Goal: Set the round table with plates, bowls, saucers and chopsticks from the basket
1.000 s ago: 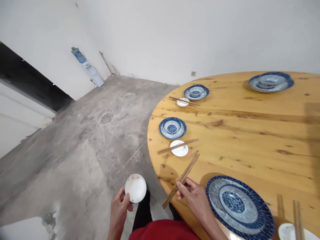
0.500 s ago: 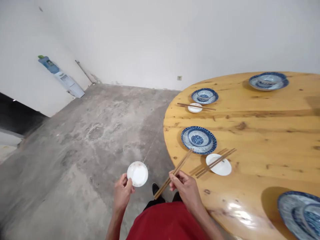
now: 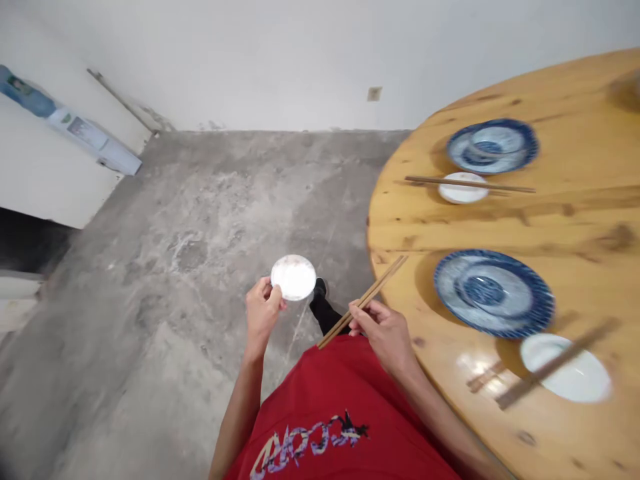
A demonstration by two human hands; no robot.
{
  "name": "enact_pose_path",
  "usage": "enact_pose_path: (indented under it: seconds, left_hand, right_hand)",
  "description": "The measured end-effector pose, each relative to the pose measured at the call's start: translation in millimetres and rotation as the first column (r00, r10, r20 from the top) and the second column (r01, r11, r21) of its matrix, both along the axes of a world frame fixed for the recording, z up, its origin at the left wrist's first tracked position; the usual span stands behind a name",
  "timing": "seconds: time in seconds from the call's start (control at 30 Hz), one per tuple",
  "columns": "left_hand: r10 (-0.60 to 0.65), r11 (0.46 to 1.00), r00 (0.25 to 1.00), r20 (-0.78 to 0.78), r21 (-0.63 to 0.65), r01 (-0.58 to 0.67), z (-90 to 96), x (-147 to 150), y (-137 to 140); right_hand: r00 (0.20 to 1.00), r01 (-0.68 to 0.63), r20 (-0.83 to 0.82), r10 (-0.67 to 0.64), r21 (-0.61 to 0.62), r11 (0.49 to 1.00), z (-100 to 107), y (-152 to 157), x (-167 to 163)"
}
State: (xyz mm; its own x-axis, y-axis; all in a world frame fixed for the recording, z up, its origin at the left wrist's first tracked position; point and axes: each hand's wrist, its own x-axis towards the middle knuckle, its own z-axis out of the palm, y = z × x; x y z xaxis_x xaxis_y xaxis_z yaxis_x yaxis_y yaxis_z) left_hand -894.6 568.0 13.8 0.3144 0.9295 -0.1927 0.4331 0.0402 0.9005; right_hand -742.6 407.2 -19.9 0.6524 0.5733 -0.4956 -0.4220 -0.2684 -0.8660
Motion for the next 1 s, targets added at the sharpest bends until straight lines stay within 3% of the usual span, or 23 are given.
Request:
enact_pose_path:
  seconds: [0.13, 0.27, 0.4, 0.57, 0.77, 0.9, 1.0]
  left_hand:
    - [-0.011, 0.998, 0.998, -0.063, 0.056, 0.015, 14.8, 38, 76]
    - [-0.018, 0.995, 0.995, -0.102, 0.092, 0.027, 23.2, 70, 139]
    - [-0.067, 0.997, 0.996, -0.065, 0.033, 0.069, 18.8, 104, 182]
    - [-0.239, 0.966, 0.971, -0.027, -0.108, 0.235, 2.0, 165, 233]
    - [-0.501, 0.865, 0.862, -0.072, -0.08, 0.496, -19.0, 268, 318]
    - [-0.605, 0.796, 0.791, -0.09, -0.052, 0.603, -28.9, 358, 392]
    - [-0.666, 0.746, 0.739, -0.102, -0.046, 0.665, -24.6, 430, 441]
  right_hand:
    - [0.998, 0.025, -0.065, -0.021, 0.056, 0.998, -11, 81, 33]
    - [0.997, 0.049, -0.063, -0.042, 0.118, 0.992, -5, 148, 71]
    - [0.994, 0.104, -0.03, -0.101, 0.142, 0.984, 9, 186, 104]
    - [0.977, 0.215, -0.044, -0.211, 0.123, 0.969, 13, 220, 135]
    - [0.921, 0.389, -0.055, -0.385, 0.141, 0.91, -3, 275, 182]
    - [0.878, 0.477, -0.04, -0.477, 0.142, 0.867, -5, 331, 246]
    - [0.812, 0.579, 0.004, -0.583, 0.118, 0.807, 2, 372, 300]
